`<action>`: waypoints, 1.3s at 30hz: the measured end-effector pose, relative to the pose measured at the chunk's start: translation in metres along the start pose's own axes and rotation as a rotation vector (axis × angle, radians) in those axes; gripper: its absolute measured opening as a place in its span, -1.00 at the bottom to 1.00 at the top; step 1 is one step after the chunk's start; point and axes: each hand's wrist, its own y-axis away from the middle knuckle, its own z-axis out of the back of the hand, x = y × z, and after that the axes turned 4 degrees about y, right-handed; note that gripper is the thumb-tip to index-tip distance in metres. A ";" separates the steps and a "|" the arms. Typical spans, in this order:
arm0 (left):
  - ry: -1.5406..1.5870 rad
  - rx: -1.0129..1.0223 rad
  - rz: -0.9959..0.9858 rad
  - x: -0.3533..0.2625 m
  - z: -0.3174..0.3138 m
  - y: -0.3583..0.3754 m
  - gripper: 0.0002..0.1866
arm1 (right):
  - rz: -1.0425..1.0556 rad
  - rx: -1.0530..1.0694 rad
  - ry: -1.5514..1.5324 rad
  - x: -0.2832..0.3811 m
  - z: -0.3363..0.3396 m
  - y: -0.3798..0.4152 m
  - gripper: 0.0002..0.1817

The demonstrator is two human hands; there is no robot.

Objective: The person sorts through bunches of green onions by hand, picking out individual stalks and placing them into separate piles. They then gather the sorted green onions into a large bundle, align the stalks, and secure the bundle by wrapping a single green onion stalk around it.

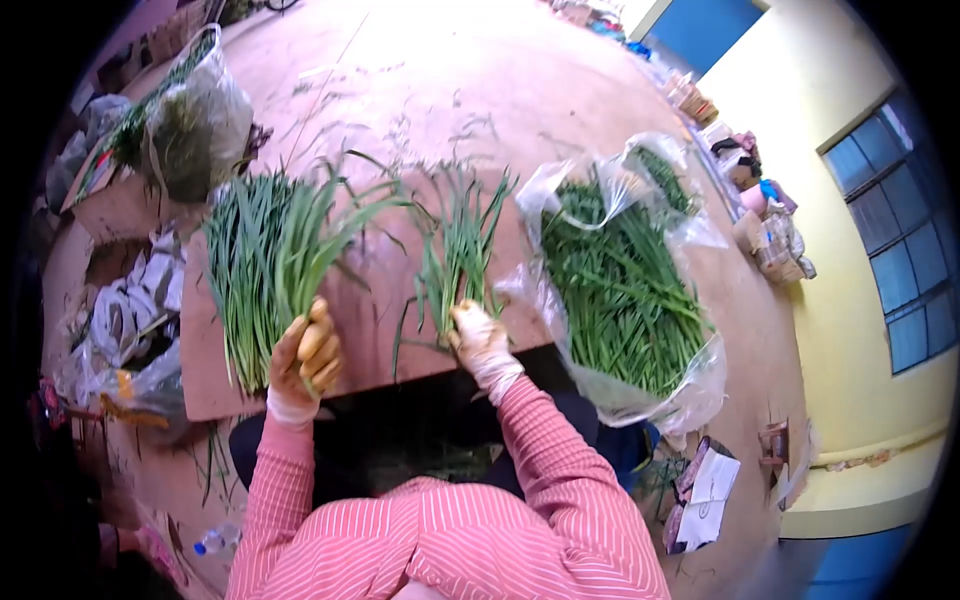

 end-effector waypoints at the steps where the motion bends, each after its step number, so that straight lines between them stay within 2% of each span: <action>1: -0.007 0.035 -0.025 -0.002 -0.003 -0.001 -0.67 | -0.016 0.055 0.043 -0.004 -0.007 -0.001 -0.62; 2: -0.008 0.040 -0.036 0.000 -0.003 -0.002 -0.67 | -0.034 0.116 0.083 -0.005 -0.011 -0.002 -0.62; 4: -0.129 -0.206 0.013 0.007 0.005 0.001 -0.63 | -0.044 0.173 0.134 -0.003 -0.009 -0.007 -0.66; 6: -0.182 -0.301 0.092 0.021 0.012 -0.004 -0.58 | -0.074 0.145 0.175 0.000 -0.013 -0.008 -0.81; 10: -0.022 -0.360 0.122 0.042 0.038 -0.007 -0.58 | -0.029 0.214 0.226 -0.003 -0.002 -0.015 -0.89; 14: -0.195 -0.439 0.229 0.045 0.040 -0.005 -0.61 | -0.002 0.303 0.240 -0.018 0.010 -0.023 -0.91; 16: -0.232 -0.503 0.261 0.046 0.039 -0.004 -0.66 | -0.061 0.344 0.258 -0.010 0.027 -0.027 -0.90; 18: -0.224 -0.498 0.253 0.047 0.043 -0.005 -0.67 | -0.072 0.305 0.155 -0.006 0.042 -0.025 -0.87; 19: -0.296 -0.544 0.268 0.048 0.043 -0.005 -0.67 | -0.071 0.204 0.088 -0.006 0.042 -0.021 -0.81; 20: -0.368 -0.591 0.281 0.049 0.043 -0.006 -0.68 | -0.068 0.203 0.089 -0.004 0.045 -0.020 -0.81; 22: -0.414 -0.629 0.290 0.052 0.040 -0.005 -0.70 | -0.121 0.178 -0.163 0.012 0.064 -0.016 -0.78; 23: -0.460 -0.668 0.303 0.053 0.039 -0.005 -0.73 | -0.078 0.126 -0.281 0.019 0.069 -0.009 -0.79; 26: -0.427 -0.584 0.358 0.055 0.041 -0.006 -0.72 | -0.095 0.197 -0.512 0.053 0.079 0.009 -0.81; 28: -0.416 -0.588 0.388 0.059 0.053 -0.003 -0.71 | -0.019 0.186 -0.553 0.066 0.071 0.021 -0.80; 29: -0.396 -0.521 0.435 0.061 0.066 -0.001 -0.71 | 0.065 0.131 -0.543 0.070 0.064 0.025 -0.79; 31: -0.383 -0.413 0.522 0.058 0.071 0.000 -0.73 | 0.055 0.159 -0.574 0.085 0.065 0.031 -0.80; 33: -0.410 -0.457 0.458 0.063 0.065 -0.002 -0.73 | 0.061 0.186 -0.626 0.093 0.061 0.039 -0.83; 34: -0.435 -0.501 0.394 0.066 0.057 -0.003 -0.73 | 0.096 0.094 -0.666 0.099 0.056 0.045 -0.83; 36: -0.448 -0.544 0.389 0.058 0.048 -0.004 -0.68 | 0.051 0.265 -0.538 0.107 0.053 0.061 -0.84; 37: -0.478 -0.543 0.328 0.057 0.041 -0.006 -0.68 | 0.096 0.293 -0.588 0.111 0.043 0.069 -0.83; 38: -0.507 -0.547 0.268 0.053 0.032 -0.007 -0.68 | -0.152 0.618 -0.761 0.114 0.042 0.082 -0.82; 39: -0.496 -0.489 0.183 0.050 0.026 -0.008 -0.68 | -0.332 0.808 -0.889 0.115 0.036 0.089 -0.82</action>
